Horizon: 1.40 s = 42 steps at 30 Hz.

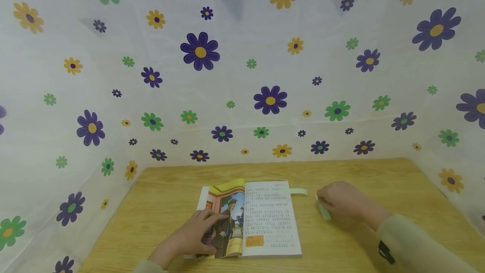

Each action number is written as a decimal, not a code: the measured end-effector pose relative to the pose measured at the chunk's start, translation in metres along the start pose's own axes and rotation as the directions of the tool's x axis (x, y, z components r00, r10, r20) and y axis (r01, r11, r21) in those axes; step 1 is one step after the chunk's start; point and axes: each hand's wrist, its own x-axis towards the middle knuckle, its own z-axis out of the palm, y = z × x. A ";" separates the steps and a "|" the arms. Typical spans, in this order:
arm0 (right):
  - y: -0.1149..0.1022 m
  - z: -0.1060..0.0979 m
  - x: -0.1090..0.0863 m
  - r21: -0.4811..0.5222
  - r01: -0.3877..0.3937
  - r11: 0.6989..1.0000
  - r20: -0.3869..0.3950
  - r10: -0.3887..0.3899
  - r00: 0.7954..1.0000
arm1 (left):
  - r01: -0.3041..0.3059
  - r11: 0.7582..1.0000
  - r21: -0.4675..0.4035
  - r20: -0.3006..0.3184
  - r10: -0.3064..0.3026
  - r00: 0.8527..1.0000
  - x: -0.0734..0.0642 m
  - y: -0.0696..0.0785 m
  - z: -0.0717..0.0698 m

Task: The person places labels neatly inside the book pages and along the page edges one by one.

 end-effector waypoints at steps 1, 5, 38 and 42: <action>-0.001 -0.001 0.001 -0.012 -0.005 1.000 0.002 0.005 1.000 | 0.005 1.000 -0.013 0.000 -0.005 1.000 0.000 0.001 -0.001; -0.003 -0.003 0.002 -0.041 -0.003 0.999 0.013 0.004 1.000 | 0.008 1.000 -0.006 0.003 -0.008 1.000 -0.001 0.002 -0.002; 0.000 0.005 0.011 -0.101 0.023 0.995 0.005 -0.023 1.000 | 0.010 1.000 -0.001 -0.004 -0.010 1.000 0.000 0.000 0.000; 0.004 0.009 0.010 -0.135 0.068 0.989 -0.020 -0.071 0.997 | 0.014 1.000 -0.009 -0.016 -0.014 1.000 0.003 -0.009 0.006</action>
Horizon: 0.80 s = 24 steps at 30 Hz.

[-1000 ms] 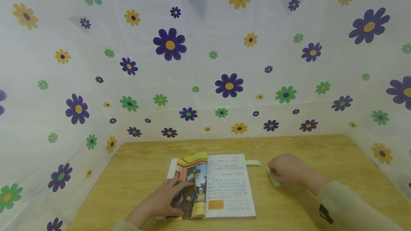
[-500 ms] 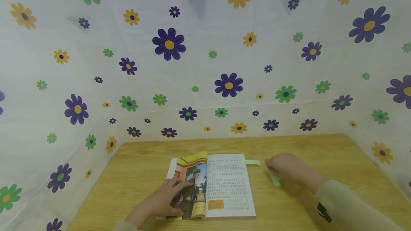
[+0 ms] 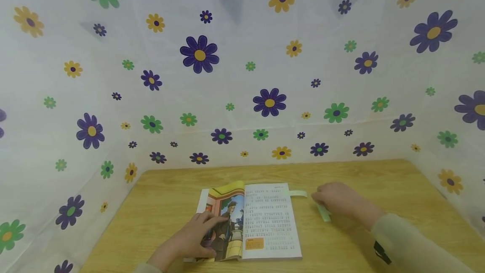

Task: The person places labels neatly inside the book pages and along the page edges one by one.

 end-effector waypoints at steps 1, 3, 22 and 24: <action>0.000 0.001 -0.001 -0.013 0.016 1.000 -0.010 -0.016 1.000 | 0.000 1.000 -0.003 -0.003 0.000 1.000 0.000 -0.002 0.001; 0.001 0.002 -0.001 -0.036 0.042 0.998 -0.030 -0.043 0.999 | 0.002 1.000 -0.003 -0.007 -0.002 1.000 0.000 -0.004 0.003; -0.002 -0.002 -0.003 -0.022 0.042 0.999 -0.035 -0.042 0.998 | -0.008 1.000 -0.005 0.002 0.008 1.000 -0.006 0.014 -0.008; -0.002 -0.003 -0.003 -0.031 0.043 0.999 -0.039 -0.044 0.998 | -0.008 1.000 0.002 0.003 0.008 1.000 -0.006 0.015 -0.008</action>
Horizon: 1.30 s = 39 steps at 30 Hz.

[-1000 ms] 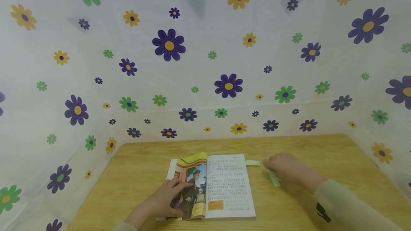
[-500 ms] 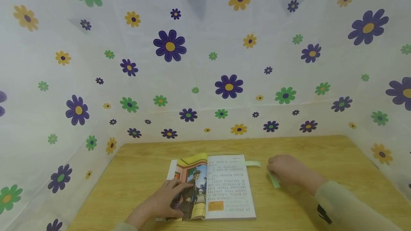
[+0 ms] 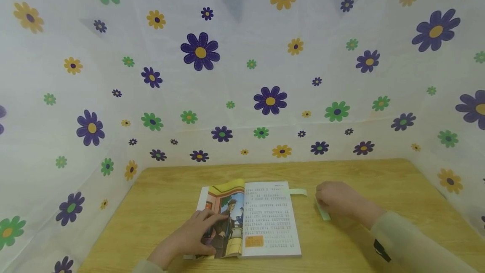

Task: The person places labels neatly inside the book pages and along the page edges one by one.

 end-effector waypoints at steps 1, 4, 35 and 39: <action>0.000 -0.001 0.000 -0.002 0.002 1.000 -0.002 -0.002 1.000 | 0.001 1.000 0.002 0.000 -0.001 1.000 0.000 0.000 0.000; 0.000 -0.003 0.001 -0.007 0.014 1.000 -0.004 -0.014 1.000 | 0.004 1.000 0.006 0.000 -0.004 1.000 0.000 0.000 0.000; -0.001 -0.005 0.006 -0.067 -0.079 0.995 0.036 0.081 0.996 | 0.014 1.000 -0.007 0.018 -0.014 1.000 0.003 -0.004 0.001; -0.002 -0.007 0.005 -0.088 -0.085 0.993 0.031 0.088 0.996 | 0.006 1.000 -0.003 0.013 -0.006 1.000 0.002 -0.003 0.001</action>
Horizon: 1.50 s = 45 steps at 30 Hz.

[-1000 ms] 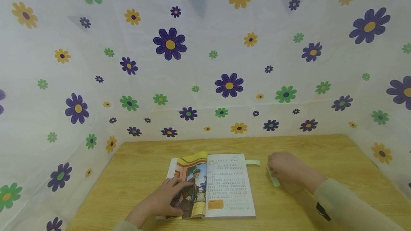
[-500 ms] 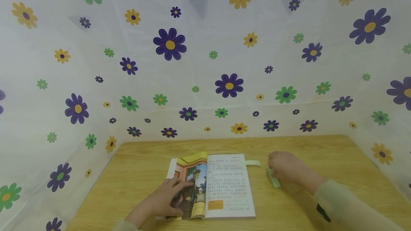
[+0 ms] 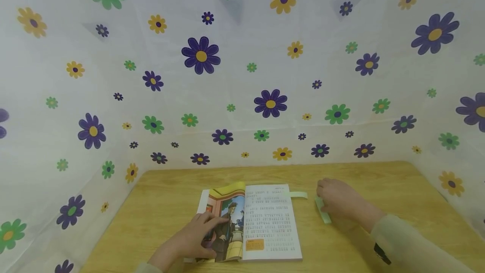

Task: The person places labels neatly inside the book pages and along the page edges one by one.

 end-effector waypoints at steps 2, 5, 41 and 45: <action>-0.001 0.000 0.000 -0.005 -0.011 1.000 0.003 0.011 1.000 | -0.007 1.000 0.002 -0.002 0.007 1.000 0.000 0.001 0.000; -0.001 0.001 0.000 -0.006 -0.024 1.000 0.002 0.024 1.000 | -0.009 1.000 0.000 -0.005 0.009 1.000 -0.001 0.002 0.000; -0.004 0.001 -0.007 -0.090 0.056 0.994 -0.113 -0.066 0.991 | -0.042 0.999 0.018 -0.027 0.042 0.999 -0.001 -0.004 0.002; -0.005 0.001 -0.008 -0.107 0.067 0.992 -0.143 -0.082 0.986 | -0.052 0.998 0.029 -0.040 0.053 0.998 0.000 -0.007 0.004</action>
